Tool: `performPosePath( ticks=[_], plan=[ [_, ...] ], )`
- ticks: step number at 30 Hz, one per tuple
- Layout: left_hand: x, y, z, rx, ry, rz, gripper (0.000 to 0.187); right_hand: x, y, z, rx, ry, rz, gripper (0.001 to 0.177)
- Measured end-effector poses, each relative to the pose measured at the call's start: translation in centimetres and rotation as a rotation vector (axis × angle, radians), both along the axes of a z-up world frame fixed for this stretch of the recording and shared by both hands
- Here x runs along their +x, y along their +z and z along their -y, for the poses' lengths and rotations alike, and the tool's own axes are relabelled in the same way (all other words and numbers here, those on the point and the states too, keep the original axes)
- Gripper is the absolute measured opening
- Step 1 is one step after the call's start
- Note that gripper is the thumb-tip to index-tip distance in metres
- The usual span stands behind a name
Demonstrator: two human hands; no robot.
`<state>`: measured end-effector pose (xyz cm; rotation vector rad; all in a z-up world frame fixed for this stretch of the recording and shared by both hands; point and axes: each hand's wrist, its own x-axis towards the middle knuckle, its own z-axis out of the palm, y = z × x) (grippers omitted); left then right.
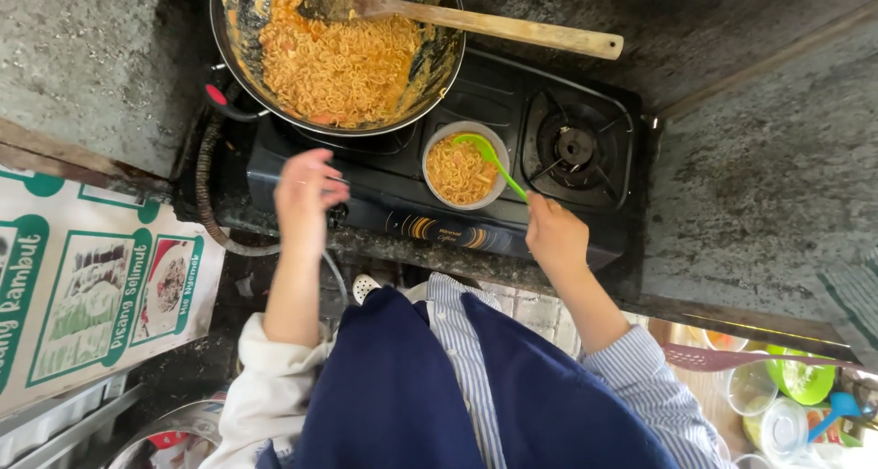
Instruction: The person scoops cooked noodles from a wok into multiple clear plastic bowls using a green plastic spoon and a wooden spatula. The bowls are placed on a nearby table. The person repeats this process for several bowls.
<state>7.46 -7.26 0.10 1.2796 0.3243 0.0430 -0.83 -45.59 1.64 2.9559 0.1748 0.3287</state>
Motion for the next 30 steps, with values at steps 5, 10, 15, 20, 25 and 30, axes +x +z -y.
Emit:
performPosePath(
  ticks=[5,10,15,20,25,30],
  plan=[
    [-0.8,-3.7,6.4,0.053,-0.292,-0.171,0.036,-1.8,-0.7,-0.6,-0.079,0.095,0.259,0.023],
    [-0.4,-5.1,11.2,0.045,-0.519,-0.371,0.061,-3.2,-3.3,-0.2,-0.174,0.148,0.32,0.033],
    [0.5,-4.3,13.0,0.083,-0.652,-0.417,0.068,-2.7,-1.3,0.5,-0.086,0.069,0.264,0.024],
    [0.7,-3.4,12.9,-0.001,-0.668,-0.403,0.072,1.0,3.0,-0.6,1.069,-0.367,-0.226,0.022],
    [0.7,-1.2,12.3,-0.051,-0.709,-0.408,0.076,7.1,5.7,-5.9,1.694,-0.239,-0.304,0.023],
    [1.5,-7.3,13.8,-0.165,-0.62,-0.443,0.077,12.0,-0.9,-14.3,2.002,-0.281,-0.503,0.048]
  ],
)
